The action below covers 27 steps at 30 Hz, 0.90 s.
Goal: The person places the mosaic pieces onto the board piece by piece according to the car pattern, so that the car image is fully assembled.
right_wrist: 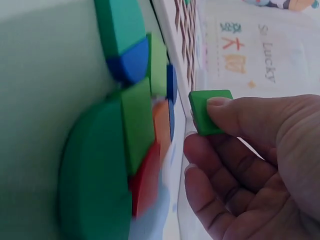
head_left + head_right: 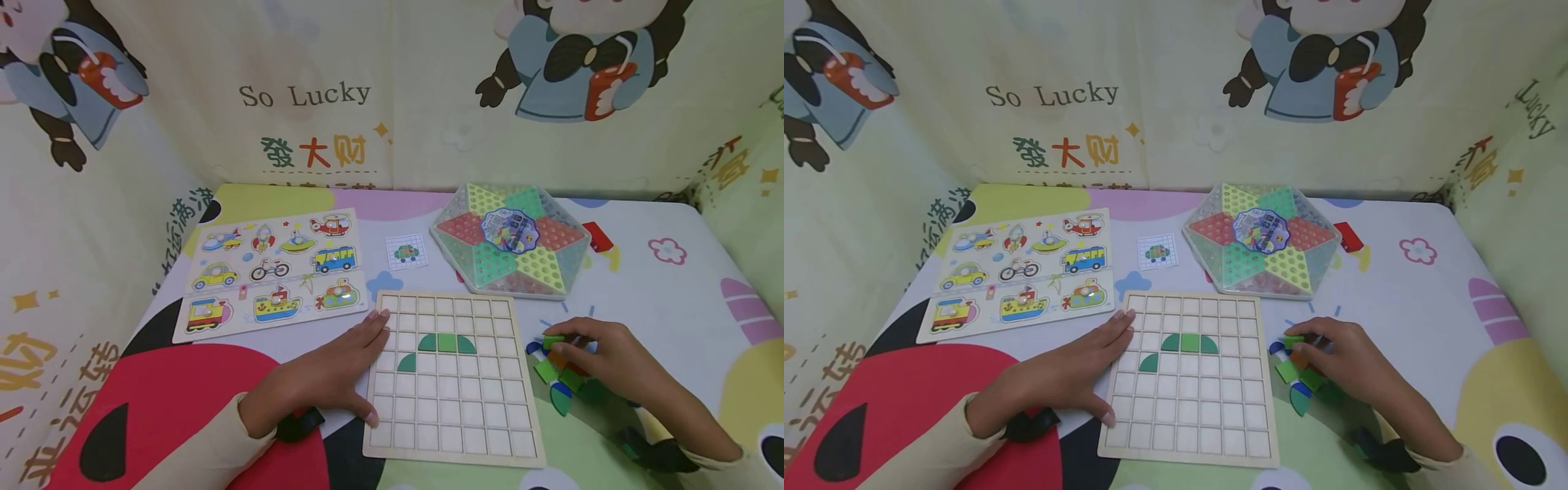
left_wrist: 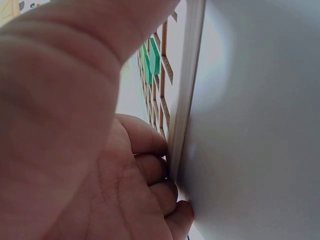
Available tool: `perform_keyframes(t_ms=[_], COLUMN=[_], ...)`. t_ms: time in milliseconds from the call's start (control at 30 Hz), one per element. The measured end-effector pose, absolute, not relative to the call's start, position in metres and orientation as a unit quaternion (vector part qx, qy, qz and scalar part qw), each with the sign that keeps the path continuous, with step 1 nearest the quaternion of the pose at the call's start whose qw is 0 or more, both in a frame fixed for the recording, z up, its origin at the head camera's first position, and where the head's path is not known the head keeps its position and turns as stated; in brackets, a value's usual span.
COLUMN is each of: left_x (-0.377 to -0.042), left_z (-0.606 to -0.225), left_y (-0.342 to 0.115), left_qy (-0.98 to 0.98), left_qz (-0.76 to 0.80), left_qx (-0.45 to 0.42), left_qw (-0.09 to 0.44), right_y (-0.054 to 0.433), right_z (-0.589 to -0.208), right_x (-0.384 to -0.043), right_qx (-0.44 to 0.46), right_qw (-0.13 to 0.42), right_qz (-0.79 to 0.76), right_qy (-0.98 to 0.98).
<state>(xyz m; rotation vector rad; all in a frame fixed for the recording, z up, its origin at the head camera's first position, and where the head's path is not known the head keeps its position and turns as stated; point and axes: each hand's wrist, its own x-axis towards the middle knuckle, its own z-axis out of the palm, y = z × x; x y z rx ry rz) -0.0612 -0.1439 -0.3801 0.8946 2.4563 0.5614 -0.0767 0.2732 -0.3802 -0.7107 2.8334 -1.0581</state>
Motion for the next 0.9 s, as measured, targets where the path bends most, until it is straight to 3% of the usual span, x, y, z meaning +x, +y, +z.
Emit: perform_keyframes(t_ms=[900], left_x=[-0.061], left_z=[-0.379], left_y=[-0.142], left_qy=[0.896], left_qz=[0.194], left_qx=[0.328], left_qw=[0.227], right_y=[0.201], right_z=[-0.374], right_x=[-0.101], right_qx=[-0.333], right_qw=[0.065], right_qz=[-0.385], right_qy=[0.859])
